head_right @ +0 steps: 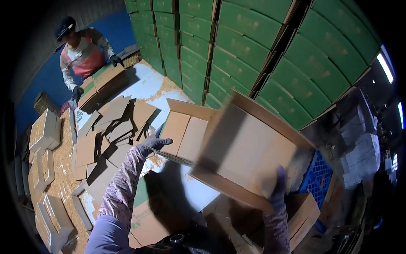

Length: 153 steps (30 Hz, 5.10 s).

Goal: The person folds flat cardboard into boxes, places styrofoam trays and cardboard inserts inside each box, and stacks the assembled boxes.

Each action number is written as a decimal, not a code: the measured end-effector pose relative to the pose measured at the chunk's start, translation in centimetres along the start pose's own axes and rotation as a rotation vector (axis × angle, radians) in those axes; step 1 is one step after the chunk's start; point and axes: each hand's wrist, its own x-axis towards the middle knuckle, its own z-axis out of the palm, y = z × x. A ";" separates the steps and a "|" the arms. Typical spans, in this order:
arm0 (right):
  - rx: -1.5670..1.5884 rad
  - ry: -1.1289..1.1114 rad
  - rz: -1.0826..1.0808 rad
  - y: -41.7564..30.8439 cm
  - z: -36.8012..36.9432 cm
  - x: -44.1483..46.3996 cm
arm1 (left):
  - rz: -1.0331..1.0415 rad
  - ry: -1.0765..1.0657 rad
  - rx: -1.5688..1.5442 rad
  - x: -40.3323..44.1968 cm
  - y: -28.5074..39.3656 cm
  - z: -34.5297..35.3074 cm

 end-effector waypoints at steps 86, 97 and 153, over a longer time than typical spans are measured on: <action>-0.985 -0.922 0.176 23.0 34.9 2.0 | -0.263 1.559 0.436 -57.0 -7.4 -0.4; -1.037 -0.663 0.288 23.9 32.9 2.0 | 0.079 2.613 -0.520 -83.6 1.1 -22.5; -1.739 -1.501 -1.221 38.9 53.7 10.6 | -0.291 1.672 0.475 -59.2 2.2 10.1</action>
